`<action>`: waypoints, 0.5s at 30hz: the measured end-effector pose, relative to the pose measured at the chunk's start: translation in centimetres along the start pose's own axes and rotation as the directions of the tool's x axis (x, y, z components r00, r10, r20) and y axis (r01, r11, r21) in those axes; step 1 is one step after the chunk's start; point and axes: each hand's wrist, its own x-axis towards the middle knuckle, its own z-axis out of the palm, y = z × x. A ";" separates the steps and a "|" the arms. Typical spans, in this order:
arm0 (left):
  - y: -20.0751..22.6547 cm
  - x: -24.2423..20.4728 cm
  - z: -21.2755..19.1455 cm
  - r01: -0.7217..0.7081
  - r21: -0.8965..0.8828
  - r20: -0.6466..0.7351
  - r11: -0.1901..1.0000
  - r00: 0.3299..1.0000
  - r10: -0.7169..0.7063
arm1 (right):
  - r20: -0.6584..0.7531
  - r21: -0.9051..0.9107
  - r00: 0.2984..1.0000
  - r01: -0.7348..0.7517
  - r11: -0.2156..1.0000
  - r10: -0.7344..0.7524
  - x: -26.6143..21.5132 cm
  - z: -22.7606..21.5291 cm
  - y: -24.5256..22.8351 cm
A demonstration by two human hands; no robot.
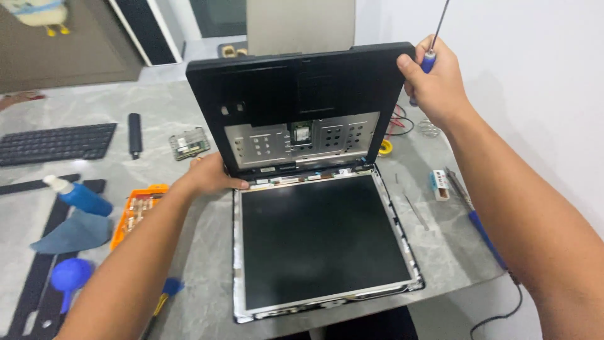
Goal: The person uses a screwdriver to tighten screws along the bezel of a laptop screen. They systematically work around the edges of the display, securing the frame in place while the laptop remains open on the table.
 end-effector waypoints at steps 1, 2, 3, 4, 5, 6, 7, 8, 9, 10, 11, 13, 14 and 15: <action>0.3 -1.1 -0.2 0.031 -0.009 0.020 0.999 0.999 -0.031 | 0.008 0.029 1.000 -0.009 1.000 0.008 0.3 0.3 0.1; 0.6 -2.1 -0.4 0.063 -0.017 0.039 0.998 0.997 -0.062 | 0.017 0.057 1.000 -0.017 0.998 0.017 0.6 0.6 0.2; 0.6 -2.8 -0.4 0.066 -0.015 0.036 0.998 0.997 -0.066 | 0.019 0.062 1.000 -0.015 0.998 0.014 0.6 0.9 0.1; 0.6 -3.4 -0.3 0.084 0.012 0.033 0.996 0.996 -0.084 | 0.015 0.044 1.000 -0.007 0.999 0.007 0.6 1.1 0.2; 0.8 -4.0 -0.2 0.099 0.038 0.030 0.994 0.995 -0.100 | 0.010 0.024 1.000 0.000 1.000 0.000 0.6 1.2 0.2; 0.9 -4.3 -0.4 0.100 0.039 0.028 0.994 0.994 -0.101 | 0.010 0.026 1.000 0.001 1.000 -0.001 0.3 1.4 -0.3; 0.9 -4.9 -0.2 0.093 0.021 0.016 0.995 0.996 -0.093 | -0.007 -0.024 1.000 0.007 1.000 -0.008 -0.3 1.5 -0.6; 0.9 -5.4 0.0 0.086 0.004 0.004 0.996 0.996 -0.086 | -0.023 -0.074 1.000 0.013 0.997 -0.015 -0.9 1.6 -0.8; 1.4 -6.1 -0.2 0.085 0.003 0.005 0.996 0.996 -0.085 | -0.023 -0.075 1.000 0.012 0.997 -0.014 -1.6 1.6 -1.1; 1.9 -6.7 -0.4 0.092 0.007 -0.008 0.996 0.996 -0.092 | -0.047 -0.121 0.998 0.026 0.992 -0.032 -2.2 1.5 -1.4; 2.4 -7.3 -0.6 0.096 0.009 -0.018 0.995 0.995 -0.096 | -0.071 -0.169 0.996 0.036 0.985 -0.049 -2.9 1.3 -1.6; 2.6 -7.9 -0.5 0.104 0.028 -0.008 0.994 0.995 -0.103 | -0.082 -0.159 0.997 -0.013 0.987 -0.001 -5.0 0.3 -1.4; 2.6 -8.1 -0.4 0.113 0.050 -0.001 0.992 0.994 -0.113 | -0.093 -0.145 0.995 -0.058 0.988 0.045 -6.0 -0.1 -1.3; 2.8 -8.7 -0.7 0.111 0.049 0.000 0.993 0.994 -0.111 | -0.094 -0.147 0.995 -0.060 0.987 0.046 -7.2 -0.8 -0.4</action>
